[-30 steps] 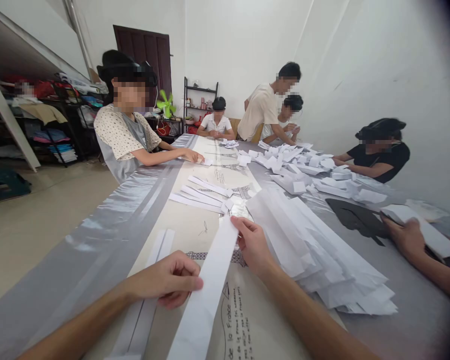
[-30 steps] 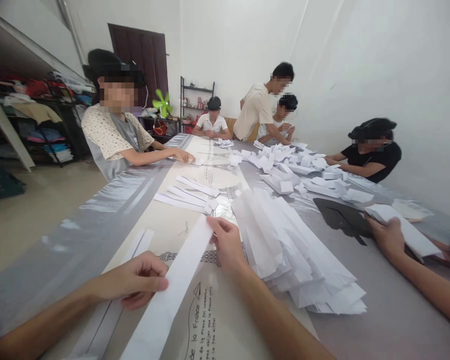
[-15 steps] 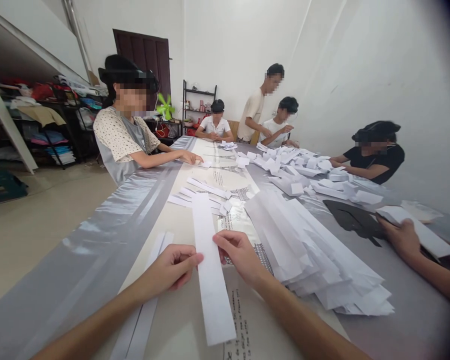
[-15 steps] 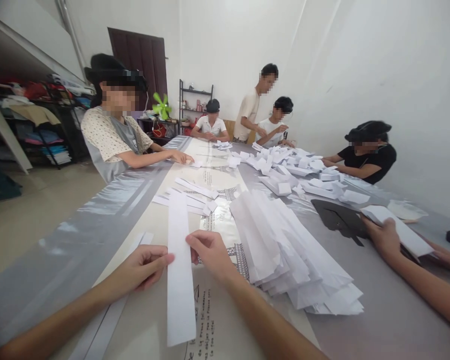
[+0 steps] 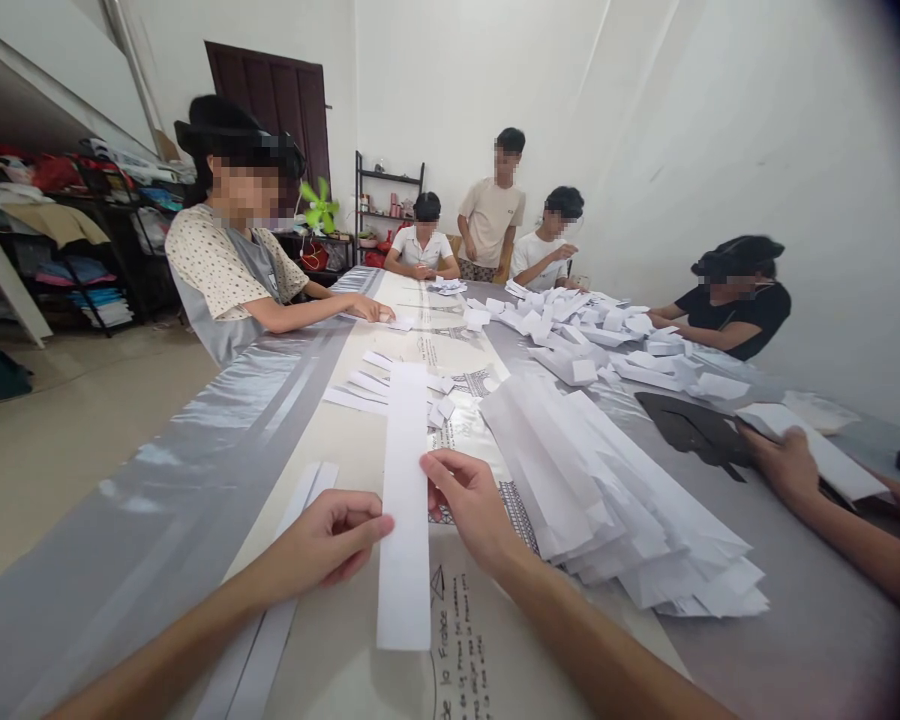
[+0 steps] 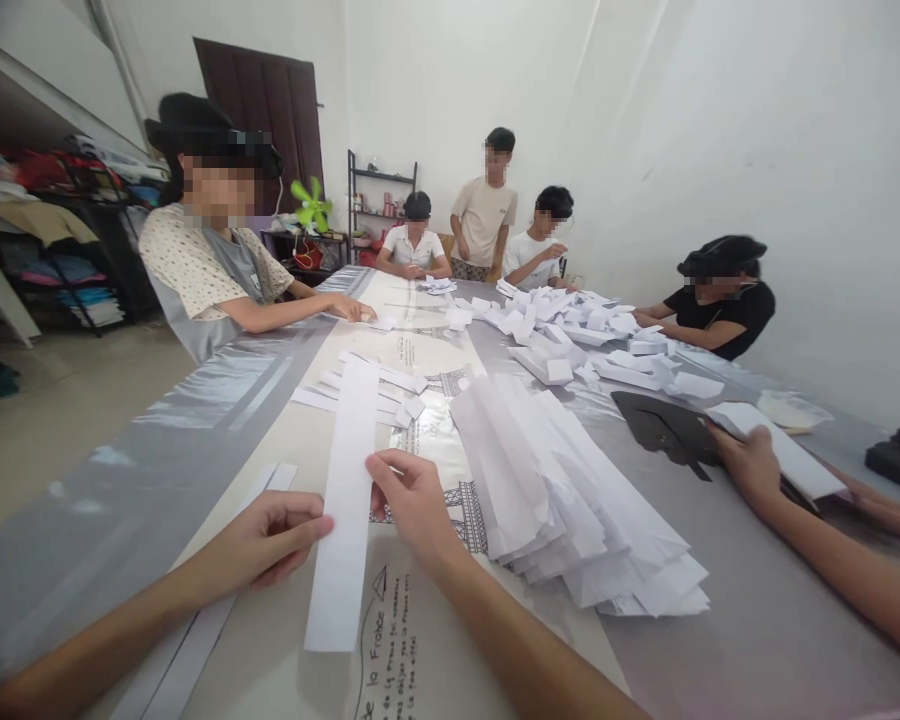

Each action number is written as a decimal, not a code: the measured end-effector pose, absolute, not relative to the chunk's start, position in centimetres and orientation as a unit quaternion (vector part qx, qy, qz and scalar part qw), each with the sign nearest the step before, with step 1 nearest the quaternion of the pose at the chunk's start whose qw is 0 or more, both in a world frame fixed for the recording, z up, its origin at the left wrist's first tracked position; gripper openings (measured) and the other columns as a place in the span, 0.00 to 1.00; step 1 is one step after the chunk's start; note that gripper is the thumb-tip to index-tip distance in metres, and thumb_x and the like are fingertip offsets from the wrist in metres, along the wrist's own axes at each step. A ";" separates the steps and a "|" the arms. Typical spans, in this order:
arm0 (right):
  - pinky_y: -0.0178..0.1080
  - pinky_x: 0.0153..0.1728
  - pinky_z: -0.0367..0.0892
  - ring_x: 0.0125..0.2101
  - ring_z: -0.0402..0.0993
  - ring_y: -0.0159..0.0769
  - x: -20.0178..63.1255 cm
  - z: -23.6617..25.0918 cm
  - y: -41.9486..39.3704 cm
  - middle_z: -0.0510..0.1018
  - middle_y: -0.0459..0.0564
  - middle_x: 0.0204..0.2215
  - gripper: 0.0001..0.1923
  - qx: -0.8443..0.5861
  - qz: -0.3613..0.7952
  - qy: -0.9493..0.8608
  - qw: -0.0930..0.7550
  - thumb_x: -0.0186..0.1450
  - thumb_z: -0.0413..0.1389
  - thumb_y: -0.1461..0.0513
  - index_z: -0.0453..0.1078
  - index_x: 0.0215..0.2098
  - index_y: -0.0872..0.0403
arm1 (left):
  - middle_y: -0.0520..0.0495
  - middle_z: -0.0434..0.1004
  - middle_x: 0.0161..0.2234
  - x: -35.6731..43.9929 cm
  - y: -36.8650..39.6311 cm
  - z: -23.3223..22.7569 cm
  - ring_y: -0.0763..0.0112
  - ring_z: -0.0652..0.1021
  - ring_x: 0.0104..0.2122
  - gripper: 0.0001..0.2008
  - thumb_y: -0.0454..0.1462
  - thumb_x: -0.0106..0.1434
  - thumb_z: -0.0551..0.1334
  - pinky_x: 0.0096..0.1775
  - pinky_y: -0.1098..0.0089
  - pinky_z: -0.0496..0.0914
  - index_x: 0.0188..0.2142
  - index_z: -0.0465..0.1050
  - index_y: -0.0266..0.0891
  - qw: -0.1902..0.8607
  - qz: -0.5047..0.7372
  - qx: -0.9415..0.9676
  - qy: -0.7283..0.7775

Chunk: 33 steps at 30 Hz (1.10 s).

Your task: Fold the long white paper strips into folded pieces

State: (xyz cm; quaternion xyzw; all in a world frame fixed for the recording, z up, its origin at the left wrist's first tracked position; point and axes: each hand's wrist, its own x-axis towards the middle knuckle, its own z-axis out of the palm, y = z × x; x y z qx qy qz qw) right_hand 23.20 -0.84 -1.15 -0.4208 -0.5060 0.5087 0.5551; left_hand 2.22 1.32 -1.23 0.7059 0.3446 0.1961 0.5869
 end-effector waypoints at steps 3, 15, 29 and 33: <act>0.36 0.25 0.60 0.23 0.64 0.31 23.0 -1.3 -1.0 0.69 0.44 0.22 0.21 -0.402 0.542 -0.525 0.519 0.67 0.57 0.47 0.70 0.26 0.53 | 0.60 0.57 0.15 2.2 1.3 -1.1 0.80 0.56 0.16 0.24 0.52 0.69 0.59 0.21 0.74 0.51 0.24 0.56 0.40 0.552 0.265 0.706 0.355; 0.36 0.24 0.56 0.21 0.59 0.29 23.3 -1.5 -0.8 0.60 0.40 0.19 0.24 -0.434 0.498 -0.542 0.519 0.68 0.58 0.49 0.58 0.21 0.52 | 0.58 0.61 0.15 2.6 0.4 -1.3 0.79 0.57 0.15 0.23 0.51 0.70 0.57 0.21 0.73 0.51 0.25 0.57 0.40 0.583 0.173 0.719 0.336; 0.36 0.27 0.59 0.23 0.63 0.30 23.2 -1.6 -0.9 0.66 0.43 0.21 0.19 -0.393 0.541 -0.573 0.474 0.68 0.59 0.52 0.70 0.25 0.55 | 0.59 0.57 0.16 2.8 0.5 -1.1 0.79 0.56 0.17 0.25 0.55 0.69 0.56 0.21 0.73 0.51 0.25 0.54 0.41 0.552 0.236 0.711 0.367; 0.36 0.27 0.60 0.23 0.64 0.30 23.4 -1.6 -0.8 0.68 0.43 0.23 0.19 -0.399 0.535 -0.567 0.483 0.68 0.59 0.52 0.70 0.25 0.55 | 0.60 0.57 0.17 2.7 0.3 -0.9 0.79 0.56 0.17 0.24 0.54 0.70 0.56 0.22 0.73 0.51 0.26 0.54 0.41 0.543 0.217 0.728 0.358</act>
